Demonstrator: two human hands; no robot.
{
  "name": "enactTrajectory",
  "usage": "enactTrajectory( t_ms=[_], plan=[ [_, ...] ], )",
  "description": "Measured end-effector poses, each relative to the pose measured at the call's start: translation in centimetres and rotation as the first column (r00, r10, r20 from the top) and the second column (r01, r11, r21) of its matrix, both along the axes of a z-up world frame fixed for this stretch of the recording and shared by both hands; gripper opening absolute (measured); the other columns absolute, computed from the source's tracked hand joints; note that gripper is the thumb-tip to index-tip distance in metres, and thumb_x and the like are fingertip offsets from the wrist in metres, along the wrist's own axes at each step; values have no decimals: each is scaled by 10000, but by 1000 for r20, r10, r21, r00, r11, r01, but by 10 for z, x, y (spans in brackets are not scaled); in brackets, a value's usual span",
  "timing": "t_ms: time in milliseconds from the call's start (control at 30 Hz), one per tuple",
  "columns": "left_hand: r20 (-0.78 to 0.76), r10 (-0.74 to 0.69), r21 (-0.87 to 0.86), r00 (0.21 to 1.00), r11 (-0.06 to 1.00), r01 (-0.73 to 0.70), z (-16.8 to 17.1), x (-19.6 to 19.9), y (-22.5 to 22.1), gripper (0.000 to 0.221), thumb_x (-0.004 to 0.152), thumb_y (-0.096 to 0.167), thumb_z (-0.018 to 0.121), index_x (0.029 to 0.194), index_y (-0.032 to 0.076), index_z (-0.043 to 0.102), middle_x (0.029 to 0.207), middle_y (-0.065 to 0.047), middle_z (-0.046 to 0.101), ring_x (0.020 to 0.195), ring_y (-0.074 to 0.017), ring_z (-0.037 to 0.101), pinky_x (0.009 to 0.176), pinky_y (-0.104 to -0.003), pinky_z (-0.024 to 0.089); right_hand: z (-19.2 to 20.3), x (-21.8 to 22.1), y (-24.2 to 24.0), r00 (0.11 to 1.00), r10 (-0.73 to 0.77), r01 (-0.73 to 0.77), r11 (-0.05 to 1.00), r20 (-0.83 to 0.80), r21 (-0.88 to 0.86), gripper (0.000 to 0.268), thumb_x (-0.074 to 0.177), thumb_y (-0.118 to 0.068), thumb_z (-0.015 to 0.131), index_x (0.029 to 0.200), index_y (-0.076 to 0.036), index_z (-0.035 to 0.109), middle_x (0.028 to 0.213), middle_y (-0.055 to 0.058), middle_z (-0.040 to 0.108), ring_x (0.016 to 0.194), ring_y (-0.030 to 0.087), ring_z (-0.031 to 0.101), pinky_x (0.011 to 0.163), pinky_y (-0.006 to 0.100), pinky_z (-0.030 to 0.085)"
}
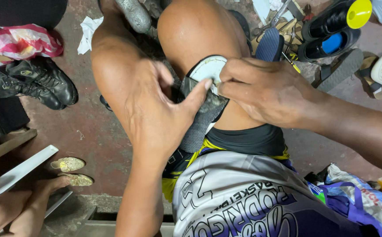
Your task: The person applies adhesive and pieces of material to the sole and side of a shoe while working on their lap.
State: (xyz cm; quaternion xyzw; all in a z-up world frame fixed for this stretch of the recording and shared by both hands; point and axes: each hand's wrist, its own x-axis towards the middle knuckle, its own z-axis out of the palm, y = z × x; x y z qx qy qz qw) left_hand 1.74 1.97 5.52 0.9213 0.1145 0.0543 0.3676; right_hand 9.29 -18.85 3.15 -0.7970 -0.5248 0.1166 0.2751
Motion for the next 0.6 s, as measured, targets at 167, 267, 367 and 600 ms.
enactTrajectory(
  t_ms=[167, 267, 367, 600],
  plan=[
    [-395, 3, -186, 919, 979, -83, 1, -17, -5, 372, 977, 373, 674, 802, 45, 663, 577, -148, 573, 487, -254, 570, 523, -414, 455, 2, 2, 3, 999, -5, 6, 1000, -40, 14, 253, 803, -39, 695, 1053, -49, 652, 1051, 87, 600, 967, 279, 668, 762, 392, 555],
    [-266, 13, -275, 964, 957, -89, -2, -28, -13, 308, 1007, 292, 642, 854, 25, 656, 666, -152, 617, 553, -251, 613, 559, -391, 475, 4, 2, 5, 998, -30, 33, 998, -60, 54, 169, 875, -93, 710, 1029, -46, 656, 1014, 88, 608, 918, 282, 677, 730, 397, 550],
    [-191, 12, -333, 981, 940, -76, -2, -33, -17, 250, 1003, 239, 640, 885, 20, 666, 716, -147, 638, 579, -266, 631, 568, -377, 484, 10, 1, 4, 996, -40, 43, 998, -74, 45, 143, 885, -113, 717, 1003, -50, 667, 982, 92, 616, 872, 277, 684, 692, 392, 552],
    [-71, -155, -203, 985, 969, 138, 20, -42, -25, 296, 1003, 210, 695, 815, 11, 584, 758, -164, 593, 679, -376, 617, 602, -428, 474, 32, -18, -14, 994, -101, 98, 993, 38, 64, 215, 826, -101, 742, 1026, -40, 693, 967, 77, 632, 830, 235, 685, 682, 362, 555]
  ],
)
